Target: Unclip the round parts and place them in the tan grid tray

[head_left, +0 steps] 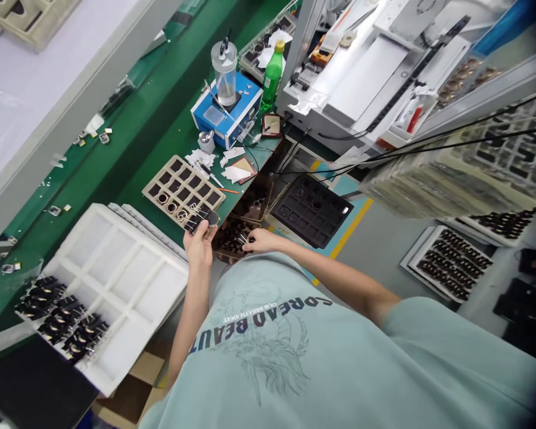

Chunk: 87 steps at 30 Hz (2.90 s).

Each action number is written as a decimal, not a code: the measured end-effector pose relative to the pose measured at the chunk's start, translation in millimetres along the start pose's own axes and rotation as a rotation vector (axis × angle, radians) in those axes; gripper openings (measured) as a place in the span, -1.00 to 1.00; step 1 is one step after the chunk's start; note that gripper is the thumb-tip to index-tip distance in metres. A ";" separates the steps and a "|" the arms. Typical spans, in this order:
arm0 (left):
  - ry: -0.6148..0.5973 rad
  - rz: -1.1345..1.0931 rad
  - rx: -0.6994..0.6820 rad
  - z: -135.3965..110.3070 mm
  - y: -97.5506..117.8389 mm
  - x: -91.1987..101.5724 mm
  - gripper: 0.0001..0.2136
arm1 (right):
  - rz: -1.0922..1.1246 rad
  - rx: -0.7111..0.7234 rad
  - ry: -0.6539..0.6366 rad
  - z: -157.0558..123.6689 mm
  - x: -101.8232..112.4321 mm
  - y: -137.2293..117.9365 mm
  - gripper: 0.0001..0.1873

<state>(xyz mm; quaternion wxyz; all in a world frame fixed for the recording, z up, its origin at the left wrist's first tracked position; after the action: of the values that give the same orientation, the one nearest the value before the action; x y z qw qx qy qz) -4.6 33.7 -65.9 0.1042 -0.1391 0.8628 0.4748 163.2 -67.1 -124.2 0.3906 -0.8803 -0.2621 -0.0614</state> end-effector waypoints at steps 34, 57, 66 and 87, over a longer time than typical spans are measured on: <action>-0.601 0.778 0.149 -40.0 -58.5 -32.5 -0.45 | 0.562 0.432 0.186 -24.2 43.5 -32.4 -0.59; -0.257 0.120 0.696 11.3 -115.1 -39.6 -0.91 | 0.770 0.356 0.434 21.1 41.1 29.4 -0.41; 0.004 0.116 0.750 82.5 -143.3 -99.8 -0.89 | 0.195 -0.036 0.823 28.5 134.2 55.8 -0.57; -0.052 0.202 0.520 122.9 -153.2 -138.0 -0.83 | 1.491 0.007 0.537 10.5 111.8 82.3 -0.60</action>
<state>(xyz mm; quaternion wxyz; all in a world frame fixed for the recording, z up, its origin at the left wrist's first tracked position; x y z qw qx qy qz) 182.9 79.3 -208.7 0.1107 -0.0085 0.9622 0.2487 299.7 -59.3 -150.4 0.3816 -0.7775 0.4998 0.0069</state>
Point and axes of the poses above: each hand's wrist, its own z-axis towards the middle knuckle, its own x-axis out of the back of the hand, y = z × x, the point moved 5 cm from there along z, towards the middle knuckle, and after that the axes turned 2 degrees about z, right-handed, at the moved point
